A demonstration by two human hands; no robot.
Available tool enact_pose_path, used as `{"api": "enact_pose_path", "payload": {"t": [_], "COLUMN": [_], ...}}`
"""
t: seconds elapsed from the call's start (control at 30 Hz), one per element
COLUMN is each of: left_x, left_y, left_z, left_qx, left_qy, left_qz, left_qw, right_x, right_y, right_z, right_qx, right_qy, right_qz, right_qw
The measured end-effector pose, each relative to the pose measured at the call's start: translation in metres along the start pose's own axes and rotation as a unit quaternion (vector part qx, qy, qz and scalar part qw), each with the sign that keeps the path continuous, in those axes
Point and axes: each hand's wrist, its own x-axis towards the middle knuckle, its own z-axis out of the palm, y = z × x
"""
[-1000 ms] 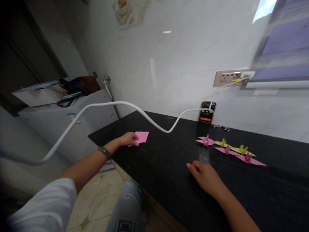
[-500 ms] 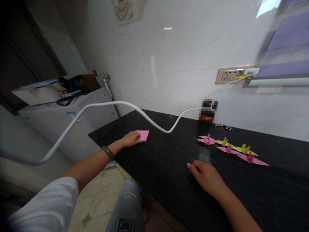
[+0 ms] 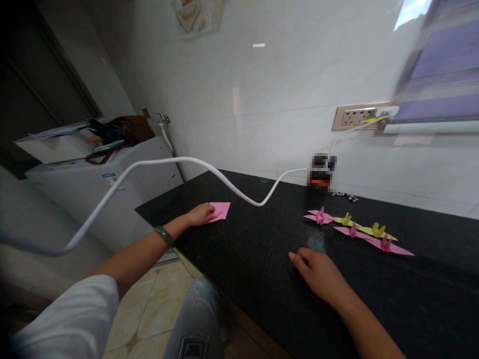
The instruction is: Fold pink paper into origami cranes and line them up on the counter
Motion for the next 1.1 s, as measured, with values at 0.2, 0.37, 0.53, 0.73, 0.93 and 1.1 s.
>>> {"api": "enact_pose_path", "payload": {"t": [0.2,0.37,0.53,0.73,0.93,1.1], "left_x": [0.001,0.004,0.009,0.022,0.011,-0.01], "left_y": [-0.001,-0.006,0.001,0.057,0.169,0.237], "left_z": [-0.002,0.005,0.008,0.001,0.019,0.041], "left_qx": [-0.055,-0.094,-0.108,-0.1,-0.111,-0.074], "left_qy": [-0.004,0.006,0.052,0.132,0.168,0.176], "left_qz": [-0.047,-0.095,-0.115,-0.05,0.199,0.405], "left_qw": [0.997,0.991,0.986,0.985,0.959,0.894], "right_x": [0.0,-0.001,-0.001,-0.002,0.003,0.005], "right_y": [0.0,-0.003,-0.004,-0.008,-0.007,-0.001], "right_z": [-0.001,-0.002,-0.002,-0.001,-0.007,-0.019], "right_qx": [0.0,-0.002,0.013,0.035,0.33,0.557], "right_qy": [0.003,0.001,0.006,0.021,0.071,0.105], "right_qz": [0.001,0.003,0.007,0.012,0.117,0.217], "right_qw": [1.0,1.0,1.0,0.999,0.934,0.795]}}
